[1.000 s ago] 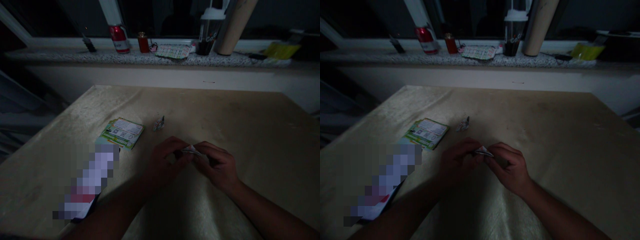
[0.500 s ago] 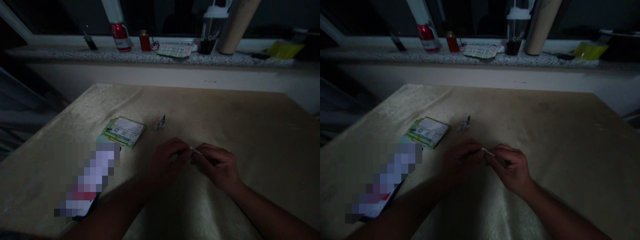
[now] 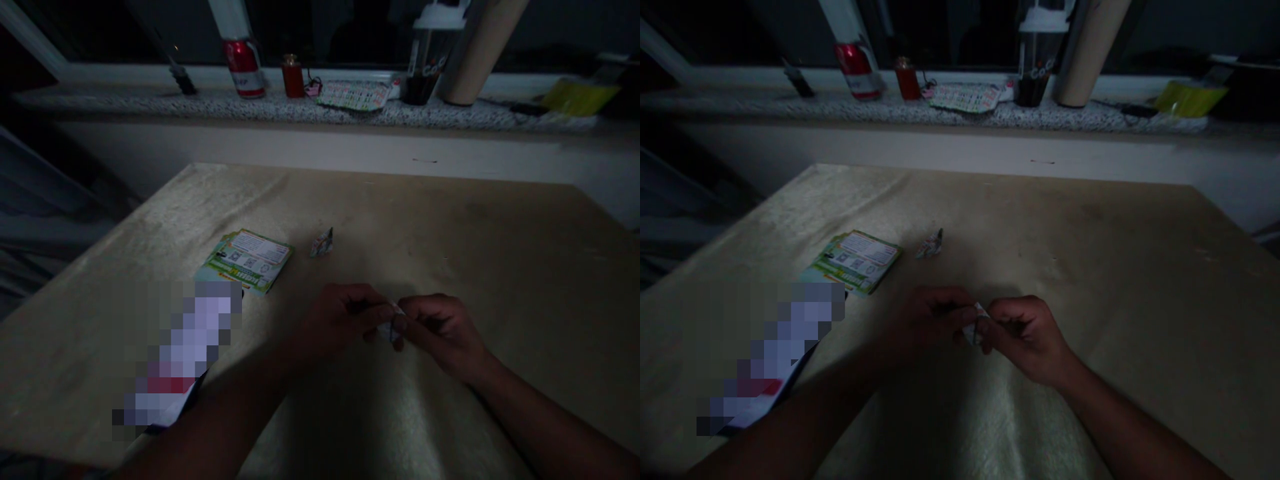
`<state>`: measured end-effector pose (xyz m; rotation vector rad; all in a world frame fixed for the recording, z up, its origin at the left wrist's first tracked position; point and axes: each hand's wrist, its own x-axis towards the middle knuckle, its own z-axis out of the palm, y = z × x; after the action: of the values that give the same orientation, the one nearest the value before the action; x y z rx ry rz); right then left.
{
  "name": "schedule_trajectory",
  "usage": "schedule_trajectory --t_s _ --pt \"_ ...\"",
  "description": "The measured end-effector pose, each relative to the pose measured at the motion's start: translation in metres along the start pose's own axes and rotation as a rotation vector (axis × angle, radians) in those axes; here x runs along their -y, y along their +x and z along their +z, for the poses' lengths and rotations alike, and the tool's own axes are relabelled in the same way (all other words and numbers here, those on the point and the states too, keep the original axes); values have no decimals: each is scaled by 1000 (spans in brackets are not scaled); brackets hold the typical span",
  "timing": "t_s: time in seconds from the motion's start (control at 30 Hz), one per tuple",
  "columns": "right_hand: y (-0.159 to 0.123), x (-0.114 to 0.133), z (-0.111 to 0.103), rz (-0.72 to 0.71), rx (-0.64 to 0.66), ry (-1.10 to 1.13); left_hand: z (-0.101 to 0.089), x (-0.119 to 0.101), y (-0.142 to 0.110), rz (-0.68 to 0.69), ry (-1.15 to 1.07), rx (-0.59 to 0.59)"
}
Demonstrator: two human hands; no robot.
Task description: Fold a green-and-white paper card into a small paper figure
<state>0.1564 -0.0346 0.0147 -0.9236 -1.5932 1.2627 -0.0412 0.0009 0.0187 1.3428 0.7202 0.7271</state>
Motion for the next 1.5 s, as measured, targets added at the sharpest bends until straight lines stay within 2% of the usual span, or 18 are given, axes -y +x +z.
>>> schedule_trajectory --t_s 0.13,0.23,0.33,0.43,0.5,0.6,0.7,0.87,1.03,1.2,1.27,1.43,1.5 --pt "0 2 -2 5 -33 75 6 3 0 14 -48 -5" --pt "0 3 -3 73 81 229 9 3 0 40 -138 54" --pt "1 4 -5 94 189 314 9 5 0 7 -268 128" --pt "0 5 -5 71 219 320 8 8 0 -22 -346 179" --pt "-1 6 -5 46 205 277 8 8 0 -13 -334 172" --pt "-3 9 -4 -16 156 120 7 5 -1 20 -243 102" --pt "-4 11 -5 -126 73 -124 7 0 -2 79 -24 26" --pt "-2 9 -7 -219 45 -325 9 -1 -5 336 370 -62" --pt "1 10 -8 -295 5 -460 9 2 -7 490 567 24" --pt "0 10 -3 -310 -39 -545 9 -5 -9 604 846 86" --pt "0 10 0 -324 -62 -556 9 -6 -9 591 859 74" --pt "1 11 1 -384 -38 -569 14 -3 -8 431 653 5" --pt "1 13 1 -407 -28 -585 14 -1 -8 447 660 10"
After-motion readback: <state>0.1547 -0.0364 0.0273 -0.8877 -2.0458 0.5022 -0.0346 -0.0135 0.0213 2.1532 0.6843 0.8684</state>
